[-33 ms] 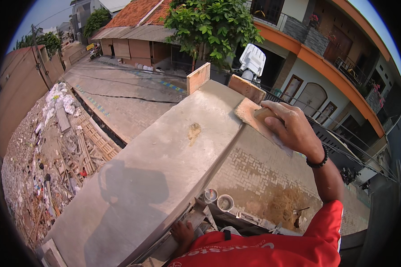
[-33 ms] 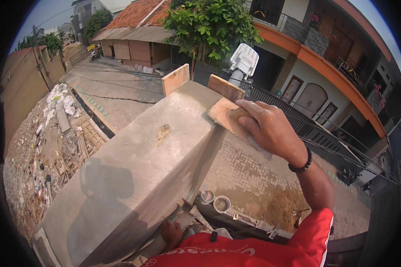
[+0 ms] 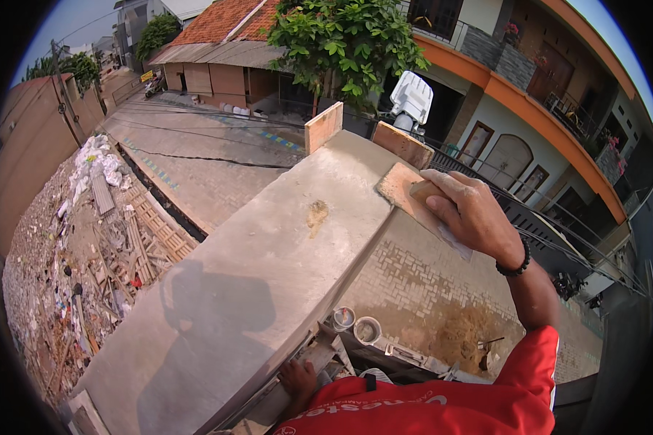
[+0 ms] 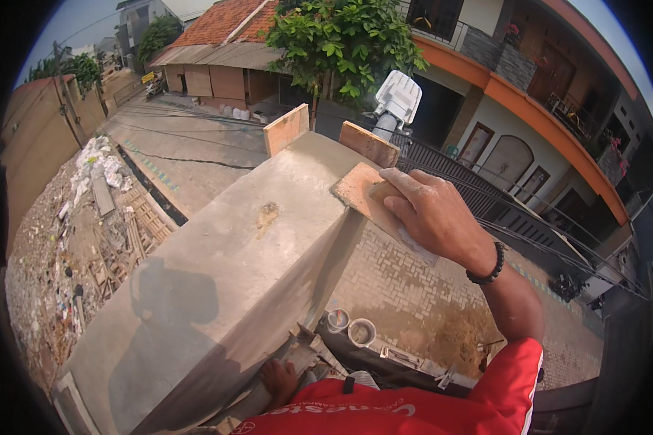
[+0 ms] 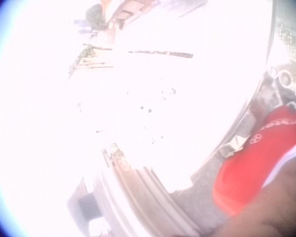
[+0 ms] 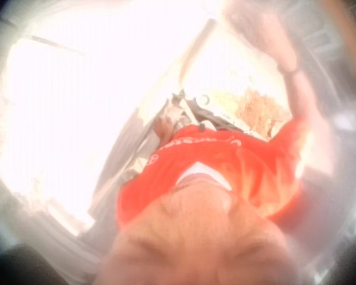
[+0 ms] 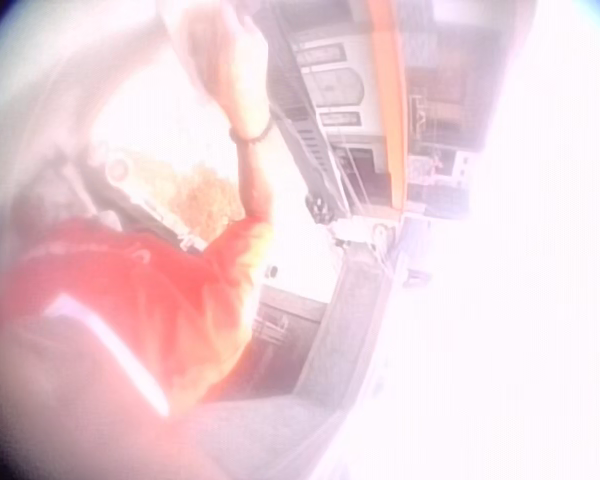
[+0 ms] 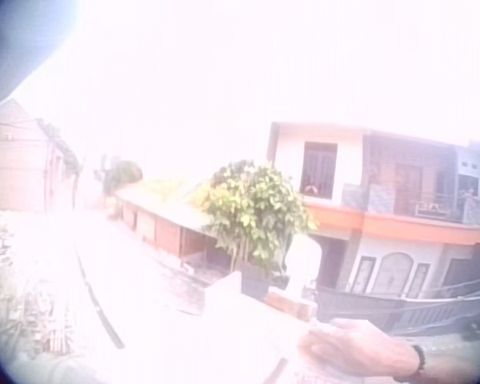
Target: The person uses a wooden float to smooth wet concrete on a vertical wall and then on a horizontal ledge. They repeatedly rub the surface to create a uniform finish.
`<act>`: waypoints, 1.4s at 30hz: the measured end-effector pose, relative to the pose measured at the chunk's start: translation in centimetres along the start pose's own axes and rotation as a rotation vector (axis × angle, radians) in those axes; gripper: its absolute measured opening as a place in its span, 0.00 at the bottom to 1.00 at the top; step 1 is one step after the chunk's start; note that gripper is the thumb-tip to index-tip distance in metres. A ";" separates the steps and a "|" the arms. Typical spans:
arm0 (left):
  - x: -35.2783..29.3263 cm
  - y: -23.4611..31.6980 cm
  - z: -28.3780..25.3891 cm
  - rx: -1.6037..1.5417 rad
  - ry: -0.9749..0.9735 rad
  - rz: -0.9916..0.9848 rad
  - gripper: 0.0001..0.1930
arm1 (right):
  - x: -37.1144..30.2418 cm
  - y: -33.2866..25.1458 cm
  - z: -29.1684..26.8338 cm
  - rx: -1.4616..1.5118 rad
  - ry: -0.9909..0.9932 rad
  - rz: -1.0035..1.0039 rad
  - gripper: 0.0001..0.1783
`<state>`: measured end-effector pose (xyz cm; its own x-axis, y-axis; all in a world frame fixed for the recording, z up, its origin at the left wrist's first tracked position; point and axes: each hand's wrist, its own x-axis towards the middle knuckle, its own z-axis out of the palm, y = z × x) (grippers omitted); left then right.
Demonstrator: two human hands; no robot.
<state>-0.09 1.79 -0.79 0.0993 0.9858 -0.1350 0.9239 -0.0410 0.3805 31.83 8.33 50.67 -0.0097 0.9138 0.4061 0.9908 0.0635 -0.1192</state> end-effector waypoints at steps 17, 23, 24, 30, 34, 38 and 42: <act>0.0 0.1 -0.4 -0.001 -0.005 0.023 0.27 | -0.8 1.1 -4.7 0.202 0.087 0.041 0.21; 0.2 -0.1 -0.1 0.008 0.004 -0.006 0.26 | 1.1 0.5 -2.6 0.166 -0.009 0.024 0.19; 0.2 -0.1 0.2 0.010 0.052 0.006 0.25 | 1.2 0.7 -2.2 0.152 -0.030 0.016 0.19; 0.1 -0.4 1.1 -0.008 0.061 0.009 0.25 | 0.6 0.3 0.1 0.086 -0.052 -0.069 0.18; -0.2 -0.4 1.3 0.056 0.103 0.016 0.24 | 1.2 -3.8 -2.0 0.246 -0.156 -0.226 0.18; -0.2 -0.4 0.8 0.021 0.099 0.009 0.23 | 1.3 -0.6 -5.3 0.283 0.098 -0.058 0.22; -0.1 0.3 0.1 0.011 0.080 0.014 0.22 | 1.4 1.8 -5.3 0.212 0.059 0.034 0.21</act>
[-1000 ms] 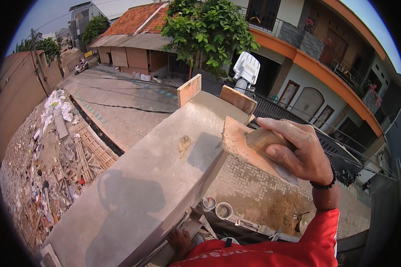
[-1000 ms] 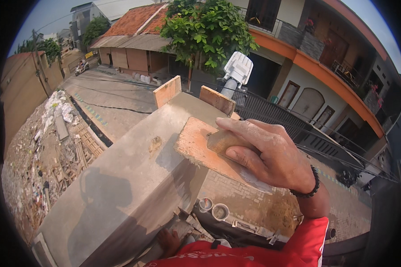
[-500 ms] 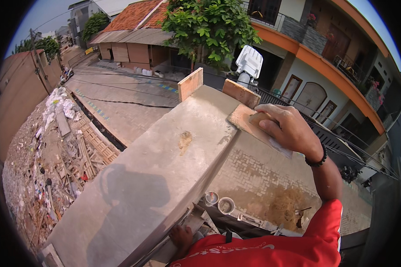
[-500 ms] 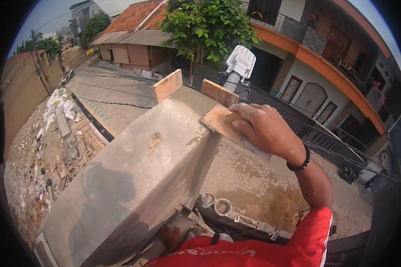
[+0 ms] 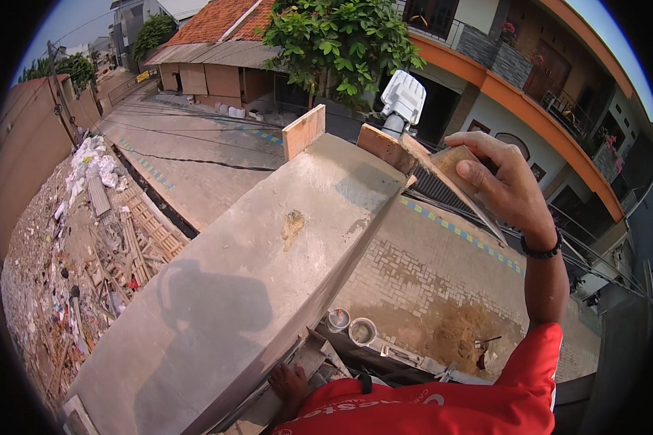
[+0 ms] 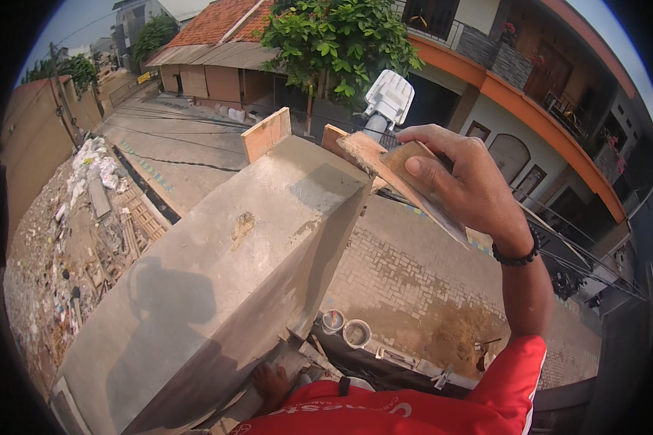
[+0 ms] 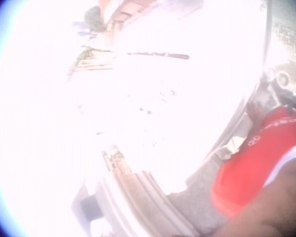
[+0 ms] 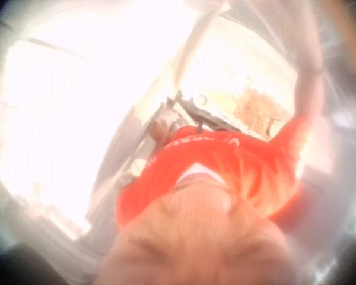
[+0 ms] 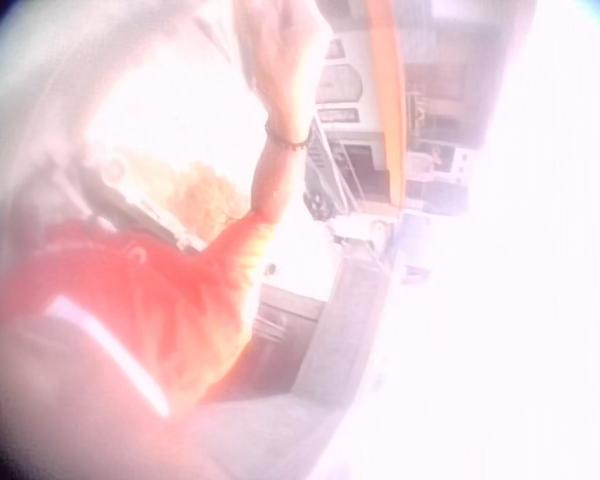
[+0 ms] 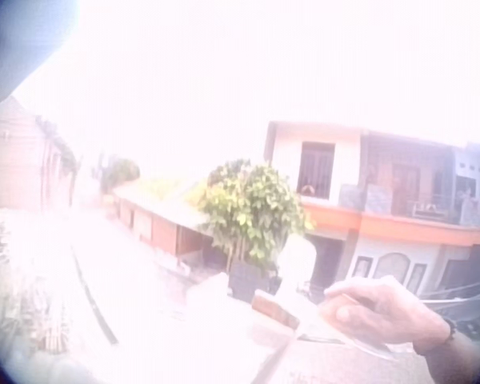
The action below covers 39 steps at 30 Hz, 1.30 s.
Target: The person uses a wooden float to smooth wet concrete on a vertical wall and then on a horizontal ledge. They repeatedly rub the surface to create a uniform finish.
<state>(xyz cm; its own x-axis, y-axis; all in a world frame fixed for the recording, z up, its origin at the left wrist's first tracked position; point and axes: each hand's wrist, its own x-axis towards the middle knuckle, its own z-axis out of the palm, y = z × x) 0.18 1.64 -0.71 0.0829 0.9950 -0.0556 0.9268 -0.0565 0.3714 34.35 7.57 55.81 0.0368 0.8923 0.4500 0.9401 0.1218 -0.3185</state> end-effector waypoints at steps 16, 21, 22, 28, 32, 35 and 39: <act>0.1 -1.1 1.2 0.036 0.019 0.021 0.24 | 0.0 -3.0 3.5 0.227 -0.011 -0.264 0.22; 0.3 -0.9 0.9 0.015 0.010 0.005 0.25 | -3.6 1.9 4.6 0.567 0.405 0.061 0.27; 0.4 -1.0 0.9 0.020 0.000 -0.003 0.25 | -4.8 3.6 7.6 0.535 0.418 0.083 0.28; 0.5 -0.8 0.6 0.062 -0.014 0.038 0.24 | -6.5 5.1 14.9 0.421 0.520 0.140 0.29; 0.4 -1.4 1.1 0.029 -0.041 0.019 0.26 | -4.5 4.1 16.1 0.241 0.406 0.039 0.30; 0.8 -1.5 1.4 0.022 -0.045 0.036 0.26 | -7.3 4.4 20.7 0.262 0.428 0.027 0.29; 0.5 -1.5 1.3 0.041 -0.083 -0.001 0.27 | -11.2 5.5 21.3 0.341 0.227 0.049 0.29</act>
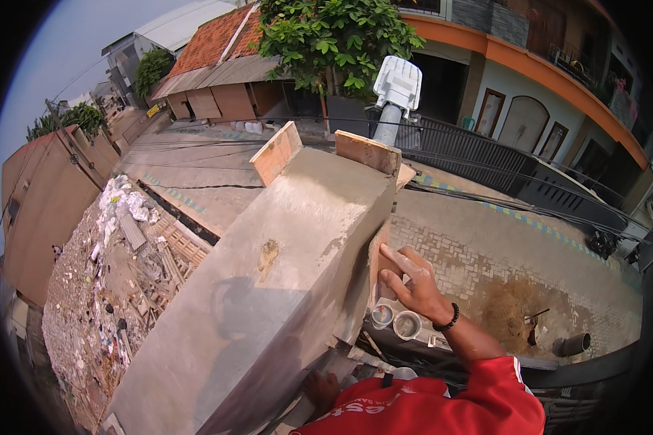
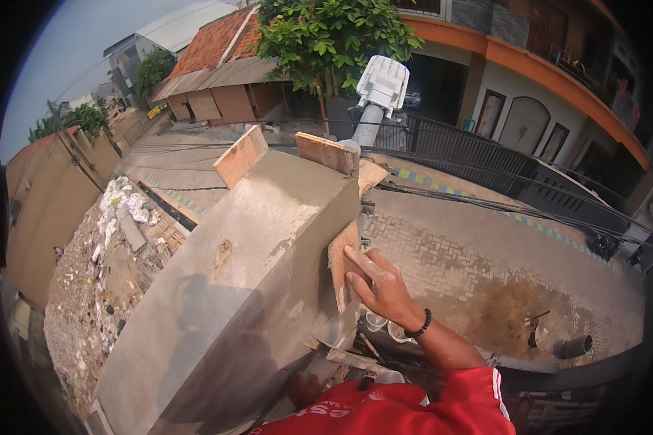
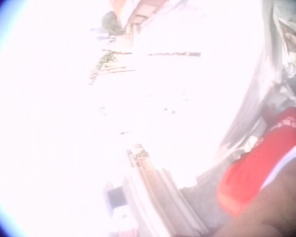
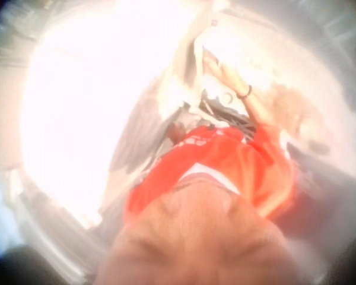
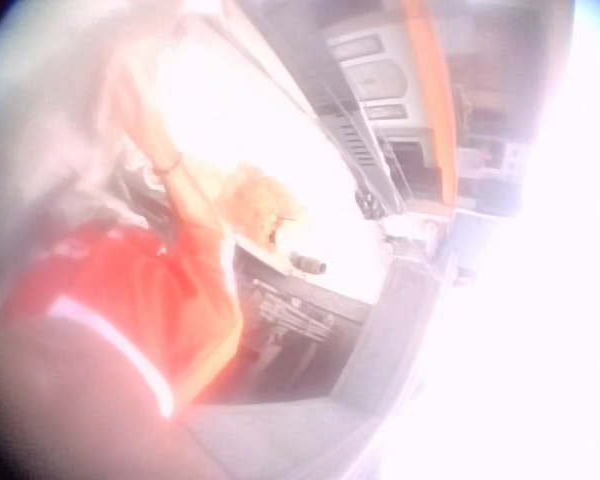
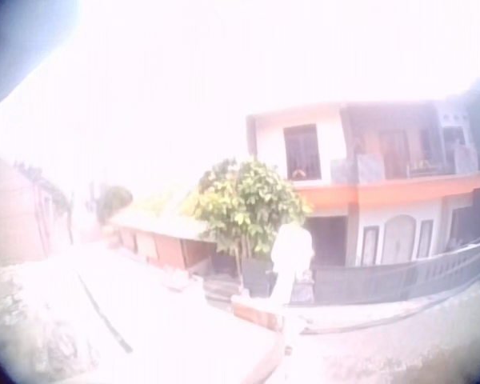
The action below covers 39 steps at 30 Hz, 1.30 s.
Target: The person uses a wooden float to smooth wet concrete on a vertical wall and then on a horizontal ledge. They repeatedly rub the surface to create a uniform finish.
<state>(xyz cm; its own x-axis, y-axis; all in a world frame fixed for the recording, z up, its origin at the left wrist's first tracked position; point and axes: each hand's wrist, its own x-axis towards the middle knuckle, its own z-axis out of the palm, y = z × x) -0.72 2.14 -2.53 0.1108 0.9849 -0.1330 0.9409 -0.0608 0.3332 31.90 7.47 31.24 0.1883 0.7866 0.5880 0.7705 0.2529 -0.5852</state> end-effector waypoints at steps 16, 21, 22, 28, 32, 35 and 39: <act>-0.2 0.1 0.4 0.000 0.083 0.072 0.24 | -2.1 -1.9 0.5 -0.013 -0.081 -0.055 0.28; -0.6 0.5 -0.9 0.022 0.045 0.049 0.25 | 4.7 -4.7 -4.5 0.017 0.160 -0.104 0.29; -0.7 0.5 -1.0 0.036 0.019 0.058 0.27 | 5.4 -5.4 -4.6 0.025 0.175 -0.092 0.29; -0.6 1.1 -1.2 0.009 -0.023 -0.015 0.28 | 1.1 -5.1 1.2 -0.021 -0.010 -0.058 0.30; -0.4 1.4 -1.1 -0.028 0.001 -0.044 0.27 | -2.3 -4.2 -2.6 -0.086 -0.304 -0.005 0.29; -0.6 1.3 -1.8 -0.039 -0.041 -0.043 0.27 | 1.3 -6.5 -9.5 -0.172 -0.110 0.042 0.26; -0.6 1.9 -2.7 -0.032 -0.026 0.007 0.25 | 7.4 -10.0 -16.0 -0.265 -0.134 -0.071 0.24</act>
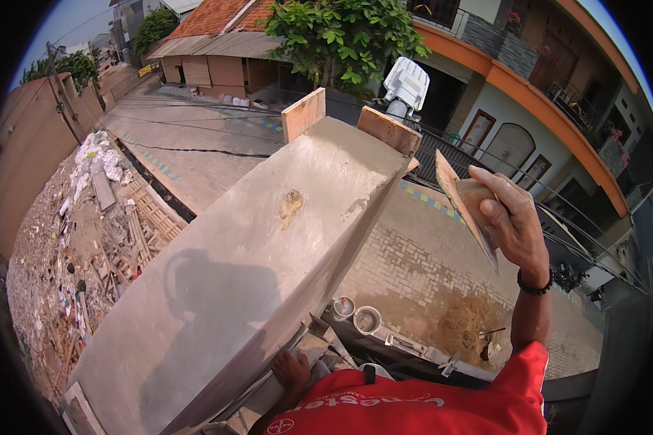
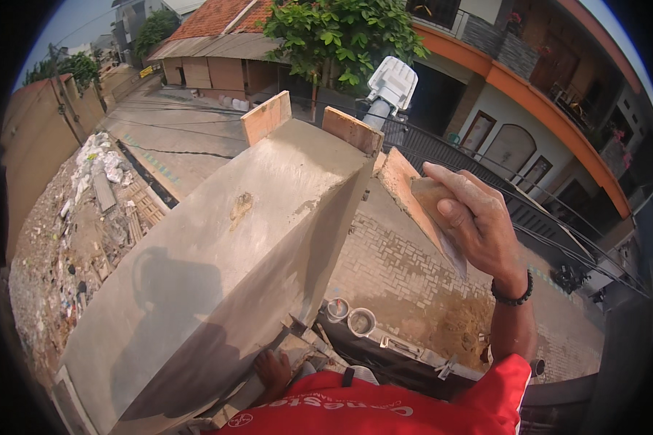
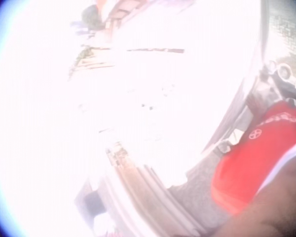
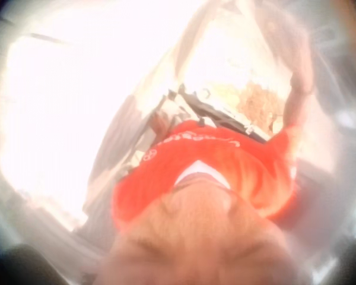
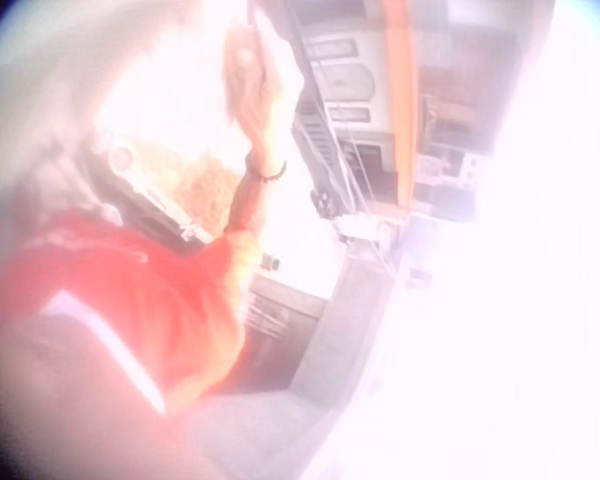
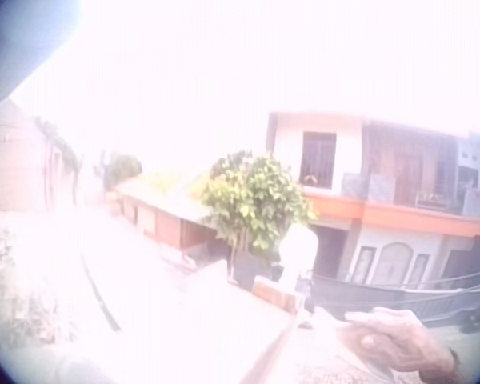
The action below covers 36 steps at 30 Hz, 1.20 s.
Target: The person uses a wooden float to smooth wet concrete on a vertical wall and then on a horizontal ledge. They repeatedly rub the surface to create a uniform finish.
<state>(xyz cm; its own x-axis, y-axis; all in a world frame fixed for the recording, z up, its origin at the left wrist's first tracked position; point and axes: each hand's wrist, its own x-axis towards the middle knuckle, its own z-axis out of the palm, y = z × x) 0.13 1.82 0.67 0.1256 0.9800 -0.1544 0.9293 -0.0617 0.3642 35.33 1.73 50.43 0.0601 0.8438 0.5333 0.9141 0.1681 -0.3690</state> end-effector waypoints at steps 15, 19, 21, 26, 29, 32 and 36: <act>0.1 -0.2 1.0 -0.037 0.065 -0.032 0.24 | 6.1 -5.0 6.3 -0.218 -0.276 -0.080 0.15; 0.1 -0.7 2.1 -0.030 0.086 -0.029 0.27 | 8.5 -8.5 6.1 -0.050 -0.370 -0.289 0.15; 0.2 -0.3 0.7 -0.034 0.031 -0.049 0.27 | 9.6 -9.6 4.4 0.029 -0.231 -0.420 0.15; 0.1 -0.4 1.1 -0.013 0.113 0.007 0.25 | 8.5 -5.7 0.1 -0.096 -0.099 -0.098 0.16; 0.1 -0.4 1.6 -0.018 0.158 0.010 0.22 | 7.2 -4.1 1.1 -0.157 -0.171 -0.011 0.16; 0.2 -0.3 1.2 -0.030 0.115 -0.014 0.22 | 6.9 -2.4 2.1 -0.176 -0.228 0.016 0.15; 0.4 -0.3 1.0 -0.031 0.063 -0.030 0.24 | 6.8 -1.8 3.6 -0.230 -0.265 0.002 0.15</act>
<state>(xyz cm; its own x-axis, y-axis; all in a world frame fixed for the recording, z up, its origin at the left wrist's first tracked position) 0.27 2.01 -0.38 0.0754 0.9913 -0.1080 0.9208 -0.0276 0.3890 32.66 9.02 51.93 -0.0168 0.9522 0.3050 0.9823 0.0726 -0.1728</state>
